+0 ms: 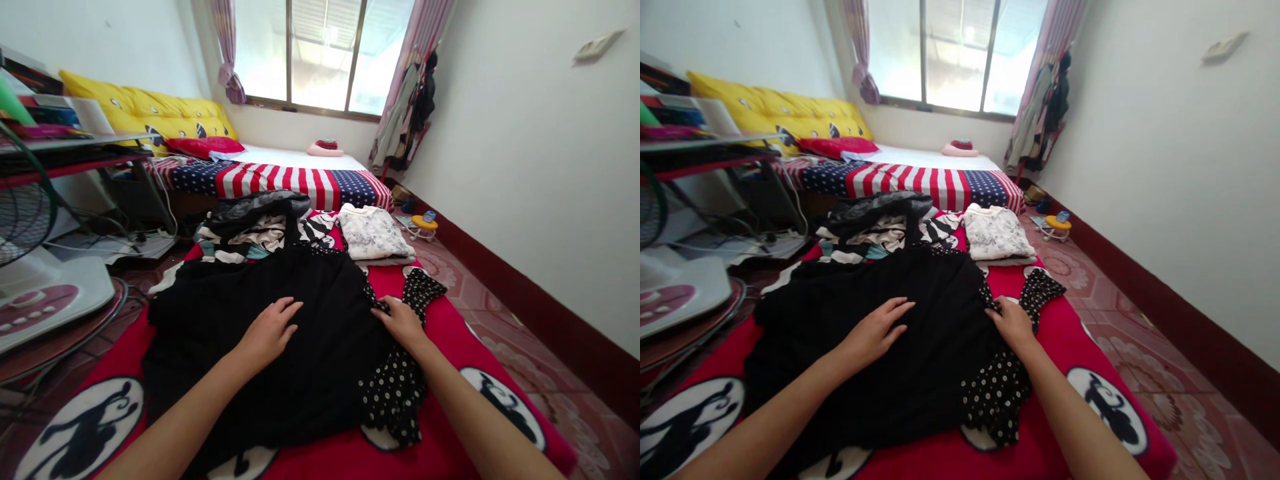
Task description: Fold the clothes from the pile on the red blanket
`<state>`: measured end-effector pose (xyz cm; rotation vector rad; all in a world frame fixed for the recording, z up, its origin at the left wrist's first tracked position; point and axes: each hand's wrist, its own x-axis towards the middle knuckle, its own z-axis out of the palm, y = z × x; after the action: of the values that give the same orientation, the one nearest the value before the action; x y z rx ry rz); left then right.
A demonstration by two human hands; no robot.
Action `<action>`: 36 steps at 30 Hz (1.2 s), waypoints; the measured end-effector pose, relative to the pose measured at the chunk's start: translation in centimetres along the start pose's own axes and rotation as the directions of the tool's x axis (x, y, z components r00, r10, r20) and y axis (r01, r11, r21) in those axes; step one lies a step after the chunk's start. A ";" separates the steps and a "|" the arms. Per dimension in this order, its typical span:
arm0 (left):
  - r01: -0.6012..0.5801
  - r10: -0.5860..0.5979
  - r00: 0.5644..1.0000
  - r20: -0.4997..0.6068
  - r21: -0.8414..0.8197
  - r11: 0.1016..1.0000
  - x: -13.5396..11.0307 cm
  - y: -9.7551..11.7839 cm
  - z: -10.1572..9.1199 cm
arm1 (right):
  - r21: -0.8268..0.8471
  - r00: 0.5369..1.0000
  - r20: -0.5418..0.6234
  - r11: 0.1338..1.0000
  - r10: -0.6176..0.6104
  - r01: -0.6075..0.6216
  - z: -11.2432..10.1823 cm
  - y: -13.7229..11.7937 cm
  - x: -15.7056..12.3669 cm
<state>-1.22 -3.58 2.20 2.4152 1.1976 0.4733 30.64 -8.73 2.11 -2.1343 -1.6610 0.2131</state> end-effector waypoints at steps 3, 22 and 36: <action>-0.025 0.025 1.000 -0.015 0.030 0.999 0.1 -1.3 -0.1 | 0.267 0.996 -0.061 0.963 0.067 -0.048 -2.1 2.7 0.3; 0.092 -0.027 0.979 -0.204 0.314 0.945 -0.7 -4.8 2.7 | 0.015 0.987 -0.015 0.987 -0.160 0.160 -1.7 -4.2 9.2; 0.105 -0.053 0.969 -0.243 0.205 0.973 -0.8 -4.3 2.1 | 0.225 0.972 0.187 0.969 -0.142 0.099 7.6 -12.2 19.8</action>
<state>-3.60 -2.30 -1.83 2.5338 1.5125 0.6501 22.41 14.31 3.07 -1.8962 -1.7841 0.5615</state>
